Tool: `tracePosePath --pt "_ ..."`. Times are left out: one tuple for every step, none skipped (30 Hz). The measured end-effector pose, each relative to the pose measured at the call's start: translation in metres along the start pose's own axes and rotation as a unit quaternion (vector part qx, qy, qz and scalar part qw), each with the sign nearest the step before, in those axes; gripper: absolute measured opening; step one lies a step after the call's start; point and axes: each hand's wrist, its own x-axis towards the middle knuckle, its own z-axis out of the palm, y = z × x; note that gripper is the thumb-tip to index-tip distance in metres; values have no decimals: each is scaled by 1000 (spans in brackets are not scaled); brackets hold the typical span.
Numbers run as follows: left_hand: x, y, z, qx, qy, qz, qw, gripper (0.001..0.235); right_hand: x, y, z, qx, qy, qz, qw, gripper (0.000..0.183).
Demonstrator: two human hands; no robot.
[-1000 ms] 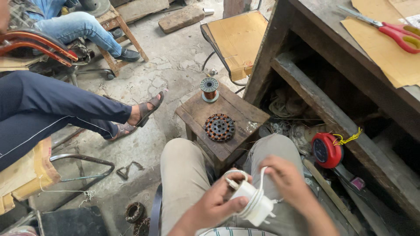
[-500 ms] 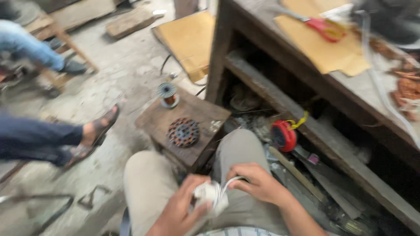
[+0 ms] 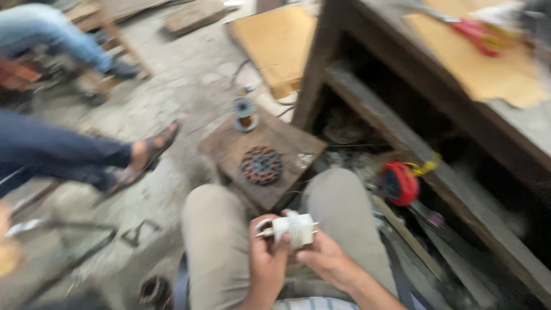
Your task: The person winds copper wire around the slots of a motor stator by hand. They pull wire from a spool, thread it through slots, and wrap it around the stator core repeatedly.
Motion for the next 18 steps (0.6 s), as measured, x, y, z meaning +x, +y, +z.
tracePosePath --pt "1 6 4 19 14 2 1000 34 3 -4 10 46 -19 -7 999 75" --pt "3 12 6 38 23 3 999 35 9 -4 20 67 5 -11 998 72" --pt "4 18 7 32 24 6 999 38 15 -5 29 87 29 -15 996 69" --pt "4 23 7 24 18 9 1000 41 23 -5 38 105 56 -23 993 68" --pt "3 29 4 17 12 12 1000 44 31 -7 46 83 87 -15 993 65" --pt "6 35 -2 95 13 83 992 51 43 -13 54 59 118 -16 991 62" --pt "8 41 -7 172 13 151 973 59 54 -22 62 34 150 -17 988 60" --pt "16 45 -11 246 10 222 943 66 67 -38 70 27 135 -43 990 58" --pt "21 49 -17 202 -3 184 962 69 81 -58 79 21 120 -69 990 56" --pt "24 51 -20 153 -18 143 978 72 92 -80 90 12 108 -94 990 54" --pt "29 52 -24 103 -33 101 989 75 104 -104 102 -14 127 -122 984 51" --pt "32 51 -28 145 -46 84 985 73 112 -130 115 -41 148 -149 977 49" --pt "37 49 -31 187 -59 67 978 72 121 -157 129 -67 159 -168 971 47" --pt "41 46 -35 229 -73 50 969 70 129 -183 144 -92 171 -188 963 46" --pt "45 41 -39 257 -102 63 959 60 137 -206 157 -113 88 -244 959 44" --pt "46 35 -42 284 -129 73 947 51 143 -226 169 -133 5 -293 947 42" --pt "44 28 -45 311 -155 82 934 41 151 -243 179 -126 -6 -302 945 46" --pt "44 20 -48 344 -186 123 912 39 162 -256 188 -116 -18 -312 943 49"
